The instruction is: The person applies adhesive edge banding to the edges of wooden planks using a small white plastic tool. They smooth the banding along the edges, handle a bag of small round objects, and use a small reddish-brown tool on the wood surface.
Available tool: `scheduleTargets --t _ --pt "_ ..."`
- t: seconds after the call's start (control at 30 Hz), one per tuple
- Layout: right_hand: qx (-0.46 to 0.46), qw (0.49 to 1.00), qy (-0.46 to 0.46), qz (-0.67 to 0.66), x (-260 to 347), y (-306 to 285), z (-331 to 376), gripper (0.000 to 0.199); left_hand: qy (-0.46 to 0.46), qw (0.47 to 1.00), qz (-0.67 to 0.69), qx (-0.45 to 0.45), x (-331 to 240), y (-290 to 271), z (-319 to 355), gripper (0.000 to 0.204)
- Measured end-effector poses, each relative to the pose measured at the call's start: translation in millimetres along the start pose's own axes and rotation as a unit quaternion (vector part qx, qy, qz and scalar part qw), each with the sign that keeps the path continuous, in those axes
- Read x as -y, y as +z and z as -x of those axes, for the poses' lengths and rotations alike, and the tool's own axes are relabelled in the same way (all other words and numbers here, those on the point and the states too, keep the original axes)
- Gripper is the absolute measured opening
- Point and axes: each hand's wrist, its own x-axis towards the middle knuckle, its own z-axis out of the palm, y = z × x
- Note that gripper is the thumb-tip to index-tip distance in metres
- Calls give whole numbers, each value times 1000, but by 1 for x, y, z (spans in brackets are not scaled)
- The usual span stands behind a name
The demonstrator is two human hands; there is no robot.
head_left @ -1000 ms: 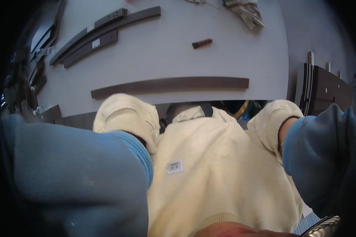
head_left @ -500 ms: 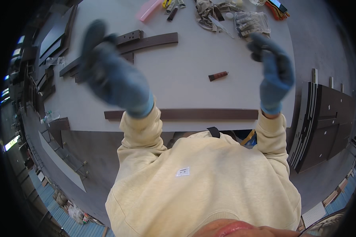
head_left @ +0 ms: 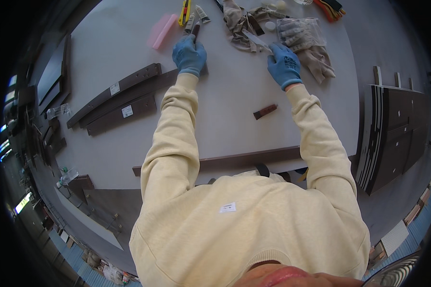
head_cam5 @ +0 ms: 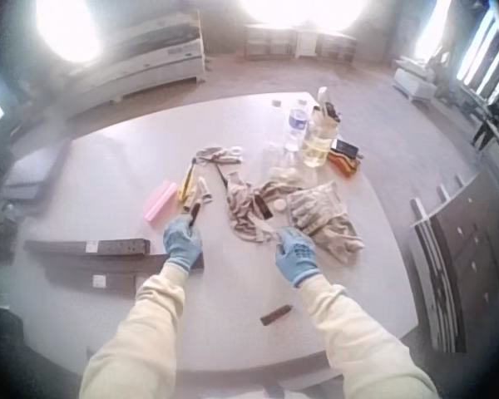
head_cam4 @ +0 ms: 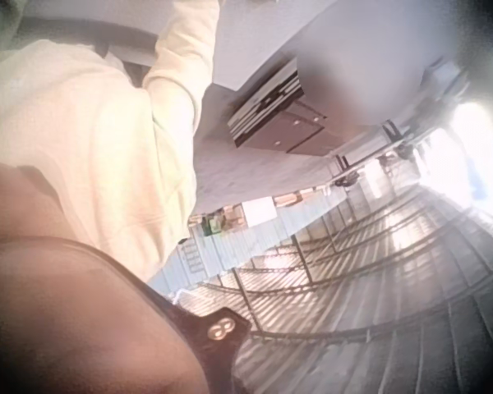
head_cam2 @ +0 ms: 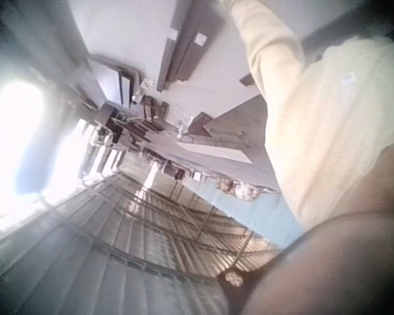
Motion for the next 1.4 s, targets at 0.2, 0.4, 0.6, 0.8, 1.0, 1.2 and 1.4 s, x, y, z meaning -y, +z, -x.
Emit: scheduleTargets --t 0.2,0.4,0.6,0.8,1.0,1.2,1.4 --pt "106 986 17 126 -7 32 -24 20 -43 981 -166 91 9 34 -37 39" --pt "153 964 -3 219 -14 47 -26 18 17 997 -70 -21 -21 20 -1 58" --pt "147 982 112 40 -20 34 -30 22 95 968 124 197 -128 -41 151 60" --pt "37 968 177 -172 -18 -48 46 20 91 956 96 261 -174 -55 215 65" --pt "40 851 307 -424 3 -166 136 29 121 960 8 252 -188 -22 234 57" --pt "106 798 455 -380 18 -210 217 37 148 964 -13 222 -189 3 236 30" --pt "5 793 432 -429 -1 -252 272 43 -156 882 314 314 -208 -38 249 24"
